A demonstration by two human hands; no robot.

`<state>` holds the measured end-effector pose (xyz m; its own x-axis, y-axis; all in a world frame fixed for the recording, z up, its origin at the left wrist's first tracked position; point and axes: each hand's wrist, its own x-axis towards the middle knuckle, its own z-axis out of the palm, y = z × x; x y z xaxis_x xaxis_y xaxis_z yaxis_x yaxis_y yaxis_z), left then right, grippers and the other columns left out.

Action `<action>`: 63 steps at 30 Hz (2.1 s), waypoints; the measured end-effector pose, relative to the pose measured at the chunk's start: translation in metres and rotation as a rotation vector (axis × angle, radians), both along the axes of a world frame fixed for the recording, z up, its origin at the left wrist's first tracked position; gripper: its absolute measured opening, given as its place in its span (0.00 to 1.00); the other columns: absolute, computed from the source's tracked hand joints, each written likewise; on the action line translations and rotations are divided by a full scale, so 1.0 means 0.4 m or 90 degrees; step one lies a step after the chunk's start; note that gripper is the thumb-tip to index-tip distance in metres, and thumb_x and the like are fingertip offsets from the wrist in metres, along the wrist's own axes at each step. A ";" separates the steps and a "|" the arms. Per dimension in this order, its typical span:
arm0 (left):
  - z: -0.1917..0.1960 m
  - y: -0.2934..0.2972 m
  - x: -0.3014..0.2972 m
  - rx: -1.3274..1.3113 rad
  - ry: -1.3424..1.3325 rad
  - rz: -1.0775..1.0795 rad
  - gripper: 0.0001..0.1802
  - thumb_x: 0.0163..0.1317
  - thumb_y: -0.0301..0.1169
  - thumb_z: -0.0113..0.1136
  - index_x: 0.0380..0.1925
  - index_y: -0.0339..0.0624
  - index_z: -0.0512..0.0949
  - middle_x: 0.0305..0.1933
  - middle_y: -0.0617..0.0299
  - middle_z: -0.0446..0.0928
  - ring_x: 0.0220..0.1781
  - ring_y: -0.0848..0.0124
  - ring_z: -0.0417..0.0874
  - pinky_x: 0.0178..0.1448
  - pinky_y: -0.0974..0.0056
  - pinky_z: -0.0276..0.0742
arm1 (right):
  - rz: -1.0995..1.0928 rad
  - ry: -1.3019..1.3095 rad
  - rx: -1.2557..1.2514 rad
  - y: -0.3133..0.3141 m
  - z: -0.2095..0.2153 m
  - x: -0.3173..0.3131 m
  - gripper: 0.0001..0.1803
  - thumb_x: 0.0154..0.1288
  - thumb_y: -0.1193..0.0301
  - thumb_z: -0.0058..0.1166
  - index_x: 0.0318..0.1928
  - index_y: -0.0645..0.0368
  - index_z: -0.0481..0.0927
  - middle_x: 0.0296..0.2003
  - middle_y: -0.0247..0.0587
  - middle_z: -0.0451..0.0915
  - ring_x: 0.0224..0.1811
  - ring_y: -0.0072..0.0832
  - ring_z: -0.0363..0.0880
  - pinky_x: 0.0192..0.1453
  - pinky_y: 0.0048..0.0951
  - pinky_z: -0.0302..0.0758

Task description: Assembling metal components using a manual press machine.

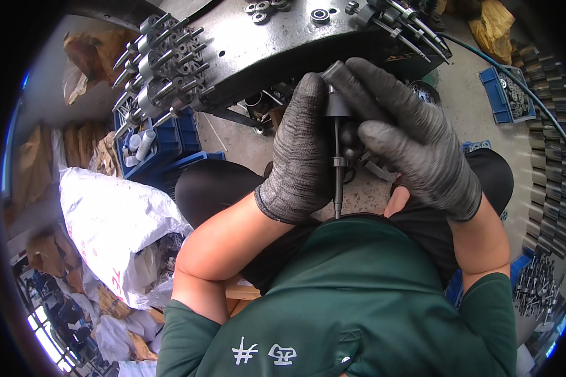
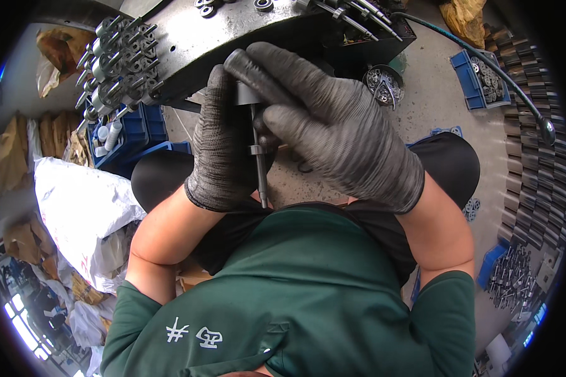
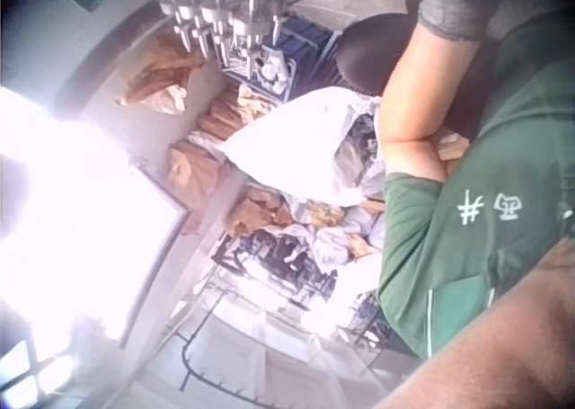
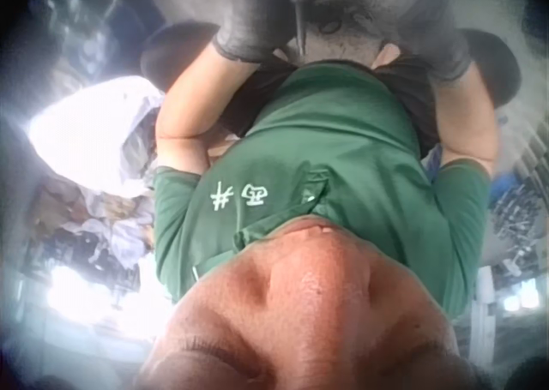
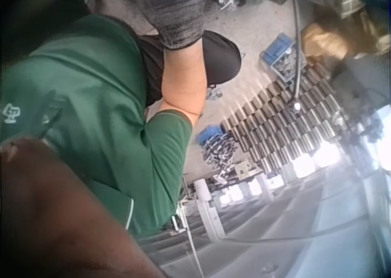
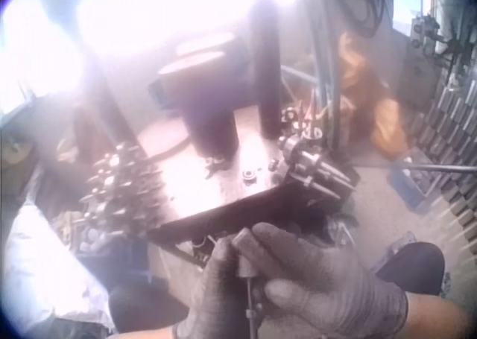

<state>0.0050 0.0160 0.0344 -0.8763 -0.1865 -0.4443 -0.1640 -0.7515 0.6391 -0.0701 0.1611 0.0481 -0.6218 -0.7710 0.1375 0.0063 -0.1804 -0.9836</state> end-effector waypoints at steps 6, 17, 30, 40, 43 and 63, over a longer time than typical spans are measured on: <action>0.010 -0.014 0.005 0.006 0.104 -0.047 0.35 0.71 0.67 0.46 0.46 0.43 0.77 0.22 0.65 0.74 0.21 0.75 0.75 0.25 0.71 0.72 | 0.079 -0.329 -0.017 0.009 0.038 -0.036 0.42 0.64 0.63 0.57 0.76 0.65 0.61 0.48 0.43 0.83 0.29 0.19 0.78 0.30 0.18 0.74; 0.007 -0.029 0.010 -0.061 0.262 -0.083 0.33 0.77 0.61 0.41 0.56 0.41 0.73 0.34 0.59 0.78 0.22 0.76 0.76 0.24 0.71 0.74 | 0.128 -0.484 -0.349 0.000 -0.007 -0.034 0.35 0.71 0.64 0.55 0.74 0.65 0.63 0.26 0.33 0.75 0.17 0.17 0.67 0.22 0.18 0.67; -0.022 0.004 0.031 -0.240 0.180 -0.050 0.34 0.75 0.63 0.44 0.60 0.43 0.70 0.53 0.54 0.79 0.45 0.69 0.85 0.46 0.64 0.85 | -0.165 0.199 0.077 -0.016 0.007 -0.020 0.50 0.54 0.61 0.79 0.73 0.62 0.66 0.58 0.40 0.79 0.60 0.24 0.79 0.64 0.30 0.79; 0.011 0.003 0.043 -0.291 0.236 -0.045 0.27 0.79 0.55 0.44 0.56 0.43 0.73 0.44 0.61 0.78 0.40 0.79 0.79 0.44 0.70 0.79 | -0.041 -0.152 0.109 0.031 0.023 -0.069 0.43 0.61 0.63 0.71 0.74 0.57 0.67 0.49 0.38 0.82 0.42 0.19 0.81 0.47 0.24 0.81; 0.021 -0.011 0.032 -0.202 0.253 -0.025 0.27 0.78 0.56 0.46 0.56 0.42 0.73 0.44 0.59 0.79 0.34 0.78 0.80 0.38 0.70 0.79 | -0.070 -0.146 0.170 0.035 0.006 -0.076 0.39 0.66 0.62 0.65 0.75 0.56 0.66 0.41 0.36 0.82 0.35 0.19 0.80 0.41 0.22 0.80; -0.012 -0.187 -0.051 0.004 0.131 0.304 0.17 0.67 0.31 0.55 0.55 0.47 0.73 0.41 0.57 0.80 0.35 0.69 0.82 0.34 0.64 0.83 | -0.003 0.389 0.439 -0.230 -0.047 -0.269 0.26 0.64 0.70 0.54 0.62 0.62 0.79 0.52 0.49 0.86 0.50 0.34 0.86 0.58 0.32 0.80</action>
<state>-0.0153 -0.0587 0.0298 -0.7635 -0.5845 -0.2746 0.3261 -0.7160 0.6173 -0.1777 0.0692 0.0295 -0.5959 -0.8017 -0.0458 -0.5493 0.4486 -0.7050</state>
